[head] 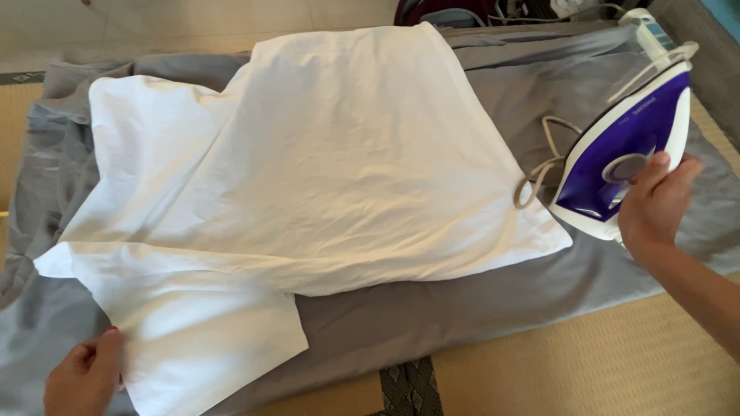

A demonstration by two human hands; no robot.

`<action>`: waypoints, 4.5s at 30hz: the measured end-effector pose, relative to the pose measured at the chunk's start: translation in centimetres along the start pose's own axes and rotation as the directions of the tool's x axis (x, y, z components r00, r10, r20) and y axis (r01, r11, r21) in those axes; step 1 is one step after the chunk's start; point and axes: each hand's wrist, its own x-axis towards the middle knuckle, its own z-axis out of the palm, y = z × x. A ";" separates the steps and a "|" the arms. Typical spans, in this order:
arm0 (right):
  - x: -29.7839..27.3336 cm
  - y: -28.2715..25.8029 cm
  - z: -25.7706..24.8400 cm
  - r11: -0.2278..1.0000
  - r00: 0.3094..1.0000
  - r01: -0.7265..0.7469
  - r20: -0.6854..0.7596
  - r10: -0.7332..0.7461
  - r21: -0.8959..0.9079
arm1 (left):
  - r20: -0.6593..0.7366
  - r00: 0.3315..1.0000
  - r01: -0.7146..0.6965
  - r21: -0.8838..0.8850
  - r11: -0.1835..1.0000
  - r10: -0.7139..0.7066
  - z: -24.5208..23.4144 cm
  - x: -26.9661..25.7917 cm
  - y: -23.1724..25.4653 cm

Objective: The person irons a white t-shirt on a grey ironing board. They unfold the shirt, smooth it out, and use a purple and white iron to press the sleeves and the main body of the garment.

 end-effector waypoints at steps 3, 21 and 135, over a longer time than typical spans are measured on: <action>-2.7 -0.7 -2.6 0.998 0.995 0.033 0.098 -0.028 -0.045 | 0.014 0.999 -0.049 -0.046 0.998 0.050 -0.4 0.4 0.8; -12.7 4.3 0.4 0.271 0.442 -0.853 0.343 0.829 0.446 | 0.182 0.981 0.139 -0.456 0.879 -0.060 0.4 -0.3 3.2; -12.6 0.1 -1.6 0.326 0.389 -0.916 0.709 0.588 0.232 | -0.173 0.899 -0.398 0.057 0.916 0.401 -4.9 -2.4 2.3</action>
